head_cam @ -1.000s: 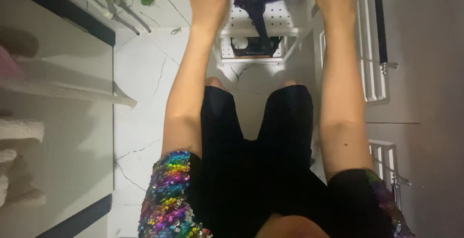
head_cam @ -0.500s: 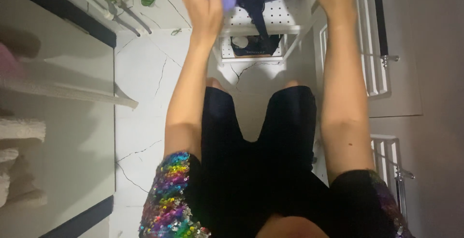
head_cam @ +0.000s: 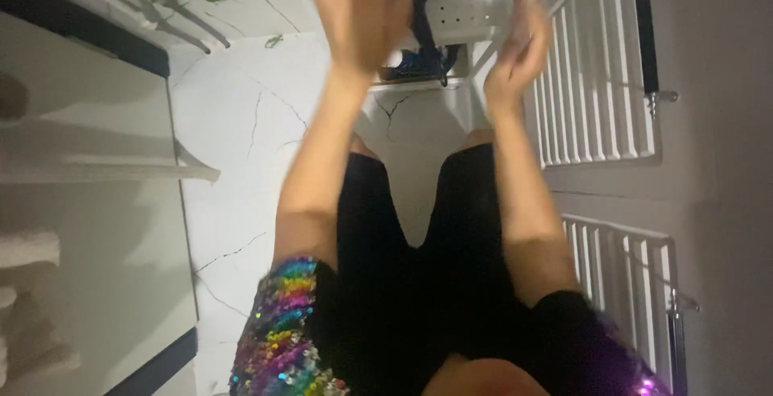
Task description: Organizing toiletries and bathroom items into a storage bin.
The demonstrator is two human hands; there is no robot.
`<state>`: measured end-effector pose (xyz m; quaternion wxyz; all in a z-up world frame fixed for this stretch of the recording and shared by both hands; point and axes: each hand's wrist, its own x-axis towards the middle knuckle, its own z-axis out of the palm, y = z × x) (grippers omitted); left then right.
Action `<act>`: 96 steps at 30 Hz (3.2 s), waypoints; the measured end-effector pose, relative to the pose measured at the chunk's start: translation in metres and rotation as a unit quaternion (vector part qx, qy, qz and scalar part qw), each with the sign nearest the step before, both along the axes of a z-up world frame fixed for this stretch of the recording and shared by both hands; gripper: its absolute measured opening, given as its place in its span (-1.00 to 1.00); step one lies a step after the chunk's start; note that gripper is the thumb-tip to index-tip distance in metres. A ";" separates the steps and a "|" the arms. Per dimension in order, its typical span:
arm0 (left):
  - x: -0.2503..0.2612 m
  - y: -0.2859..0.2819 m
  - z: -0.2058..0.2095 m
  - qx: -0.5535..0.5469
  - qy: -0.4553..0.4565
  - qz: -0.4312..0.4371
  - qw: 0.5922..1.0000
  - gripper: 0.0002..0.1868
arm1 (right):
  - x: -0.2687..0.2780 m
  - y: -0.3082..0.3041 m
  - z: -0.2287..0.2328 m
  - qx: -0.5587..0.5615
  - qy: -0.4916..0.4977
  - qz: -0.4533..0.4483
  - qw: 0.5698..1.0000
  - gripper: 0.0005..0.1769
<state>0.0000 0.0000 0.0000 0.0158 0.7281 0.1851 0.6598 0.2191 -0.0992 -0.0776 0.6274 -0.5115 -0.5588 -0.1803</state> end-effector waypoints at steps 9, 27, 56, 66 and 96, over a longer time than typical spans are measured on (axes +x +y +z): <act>0.003 -0.021 -0.274 -0.388 0.113 -0.078 0.912 -0.74 | 0.051 0.015 -0.235 -0.336 0.149 0.156 0.917 -0.82; 0.050 0.153 -0.493 -0.671 -0.087 -0.046 0.735 -0.41 | 0.113 0.167 -0.416 -0.470 0.455 0.126 0.746 -0.24; -0.004 -0.006 -0.371 -0.568 0.080 0.034 0.818 -0.56 | 0.026 0.013 -0.191 -0.538 0.329 0.028 0.775 -0.53; -0.014 -0.098 -0.235 -0.707 0.049 0.109 0.697 -0.61 | 0.010 -0.062 -0.188 -0.579 0.455 0.004 0.677 -0.36; -0.099 -0.171 0.303 -0.616 0.238 -0.079 0.746 -0.64 | -0.037 -0.273 0.398 -0.687 0.419 0.082 0.589 -0.66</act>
